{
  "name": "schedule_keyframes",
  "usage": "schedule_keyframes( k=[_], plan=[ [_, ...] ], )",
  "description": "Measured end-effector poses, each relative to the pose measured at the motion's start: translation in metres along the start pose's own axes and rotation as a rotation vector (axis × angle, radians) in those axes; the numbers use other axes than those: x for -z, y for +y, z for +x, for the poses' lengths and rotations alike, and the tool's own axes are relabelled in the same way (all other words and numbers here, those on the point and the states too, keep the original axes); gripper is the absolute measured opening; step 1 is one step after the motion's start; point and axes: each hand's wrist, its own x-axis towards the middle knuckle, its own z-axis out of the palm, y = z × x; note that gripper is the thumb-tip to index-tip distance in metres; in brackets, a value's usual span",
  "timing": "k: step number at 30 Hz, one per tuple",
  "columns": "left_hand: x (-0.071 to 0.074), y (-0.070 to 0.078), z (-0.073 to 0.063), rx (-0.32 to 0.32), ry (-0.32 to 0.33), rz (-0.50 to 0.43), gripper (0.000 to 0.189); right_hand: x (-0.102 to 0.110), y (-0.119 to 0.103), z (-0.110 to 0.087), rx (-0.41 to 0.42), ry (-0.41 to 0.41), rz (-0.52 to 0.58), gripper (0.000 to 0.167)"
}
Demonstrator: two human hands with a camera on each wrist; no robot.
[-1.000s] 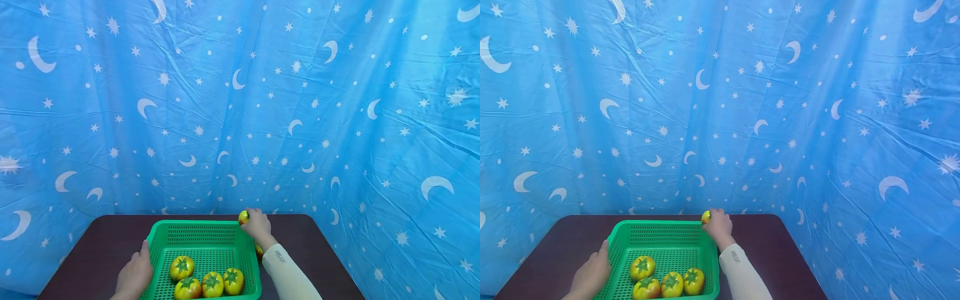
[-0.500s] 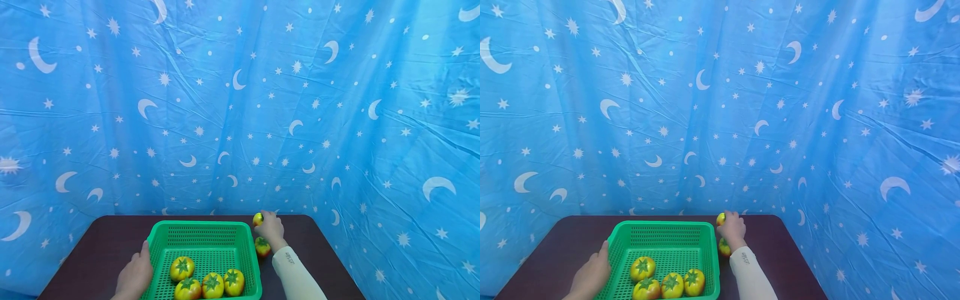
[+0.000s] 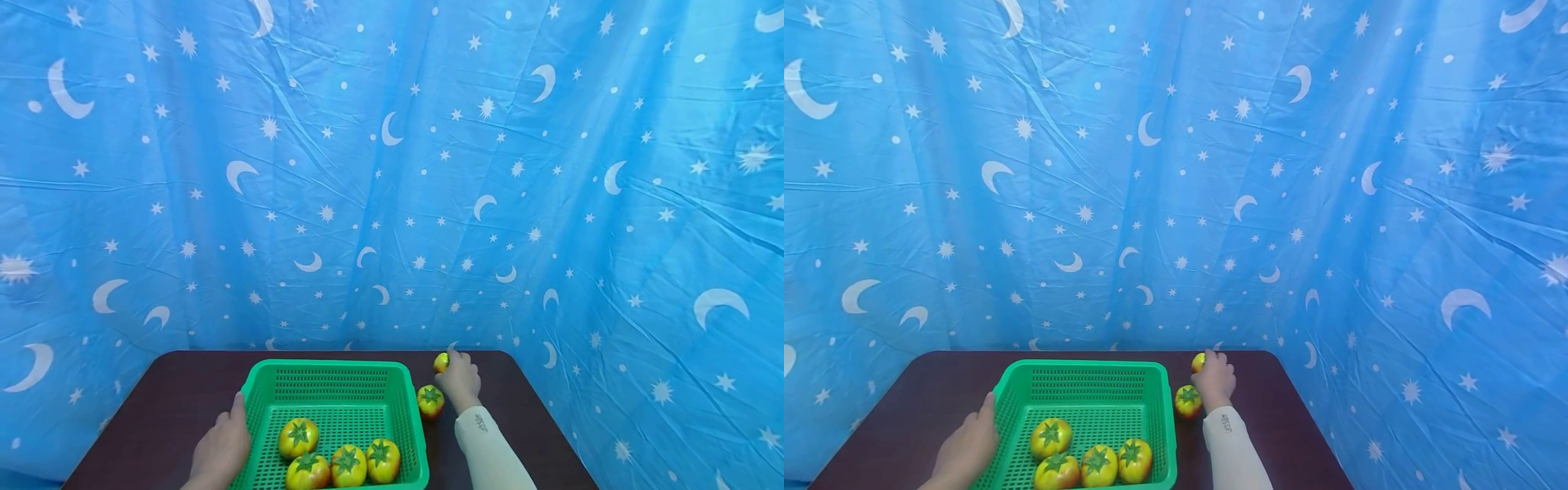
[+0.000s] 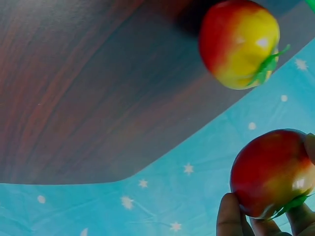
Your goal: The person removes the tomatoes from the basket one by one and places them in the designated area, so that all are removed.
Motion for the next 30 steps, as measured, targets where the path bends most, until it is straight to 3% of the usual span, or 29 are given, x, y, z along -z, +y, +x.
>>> schedule_keyframes(
  k=[21, 30],
  plan=[
    [0.001, 0.0, -0.003, -0.021, 0.013, -0.022, 0.059, -0.01, 0.031, -0.012, -0.094, -0.011, 0.036, 0.062],
    [0.001, 0.001, -0.003, -0.006, 0.02, -0.013, 0.06, -0.012, 0.031, -0.011, -0.102, -0.022, 0.035, 0.062]
  ],
)
